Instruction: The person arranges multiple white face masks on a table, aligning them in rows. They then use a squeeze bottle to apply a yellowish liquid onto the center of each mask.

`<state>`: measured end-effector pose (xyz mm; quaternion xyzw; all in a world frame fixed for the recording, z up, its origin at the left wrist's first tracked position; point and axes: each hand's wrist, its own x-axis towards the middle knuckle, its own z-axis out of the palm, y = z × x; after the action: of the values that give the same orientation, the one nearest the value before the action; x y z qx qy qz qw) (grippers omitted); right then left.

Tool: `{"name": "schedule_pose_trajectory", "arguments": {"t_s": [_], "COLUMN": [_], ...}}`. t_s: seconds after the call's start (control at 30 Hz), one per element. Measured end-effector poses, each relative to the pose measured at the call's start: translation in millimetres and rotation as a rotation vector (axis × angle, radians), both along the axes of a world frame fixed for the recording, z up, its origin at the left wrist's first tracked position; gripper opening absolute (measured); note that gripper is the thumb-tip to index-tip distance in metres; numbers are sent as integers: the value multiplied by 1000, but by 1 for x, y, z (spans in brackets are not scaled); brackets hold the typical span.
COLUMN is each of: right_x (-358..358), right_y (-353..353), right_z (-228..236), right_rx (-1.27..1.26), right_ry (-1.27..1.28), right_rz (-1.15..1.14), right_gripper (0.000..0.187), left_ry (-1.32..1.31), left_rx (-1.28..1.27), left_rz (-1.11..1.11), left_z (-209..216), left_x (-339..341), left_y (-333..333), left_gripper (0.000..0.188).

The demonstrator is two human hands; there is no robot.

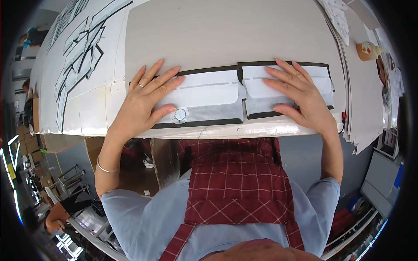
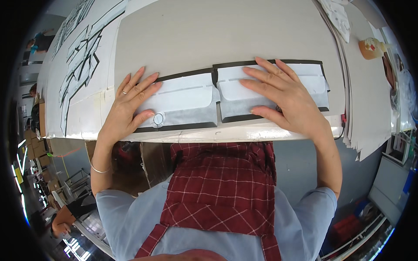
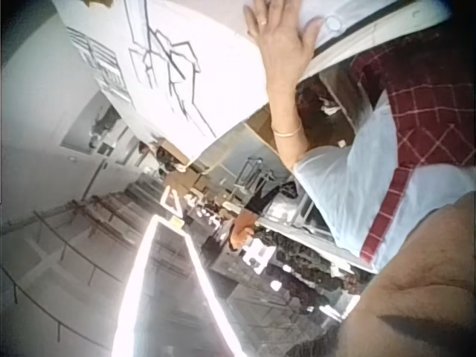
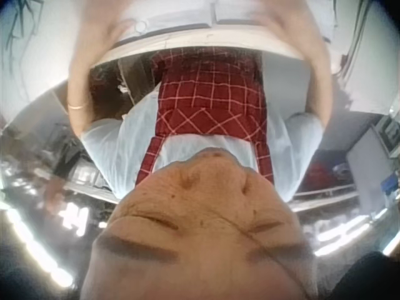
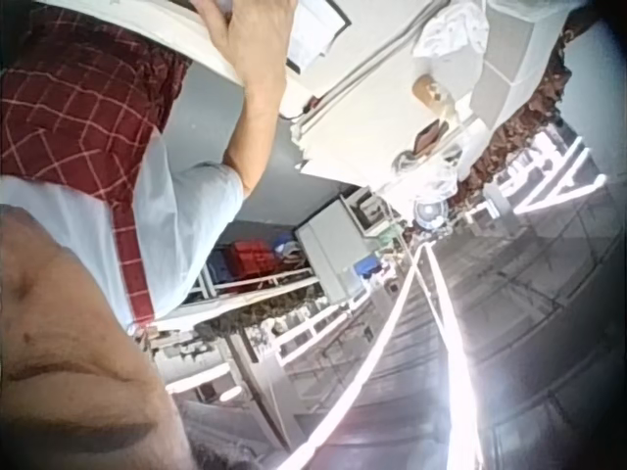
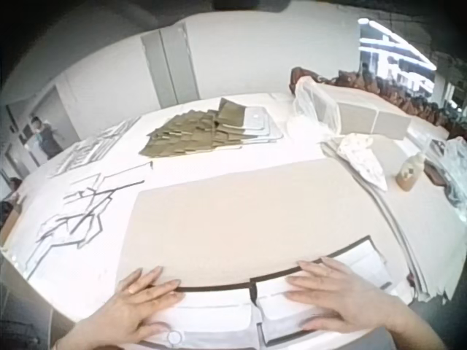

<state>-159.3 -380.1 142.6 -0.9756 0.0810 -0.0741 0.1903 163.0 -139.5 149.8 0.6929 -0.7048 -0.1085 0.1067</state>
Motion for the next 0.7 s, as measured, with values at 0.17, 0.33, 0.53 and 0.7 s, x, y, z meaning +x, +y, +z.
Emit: {"name": "schedule_pose_trajectory", "arguments": {"t_s": [0.17,0.33,0.53,0.7], "right_x": [-4,-6,-11,-10], "right_y": [4,13,18,12], "right_z": [2,6,10,15], "right_rx": [-71,-175,-235,-217], "right_ry": [-43,-70,-60,-57], "right_rz": [-4,-27,-52,-39], "right_gripper": [52,49,49,48], "left_ry": [9,25,36,35], "left_rx": [-1,2,-26,-29], "left_rz": [37,39,48,19], "left_z": [-3,-2,0,2], "left_x": [-7,-6,-7,-4], "left_y": [3,3,7,7], "left_gripper": [60,60,59,60]}}
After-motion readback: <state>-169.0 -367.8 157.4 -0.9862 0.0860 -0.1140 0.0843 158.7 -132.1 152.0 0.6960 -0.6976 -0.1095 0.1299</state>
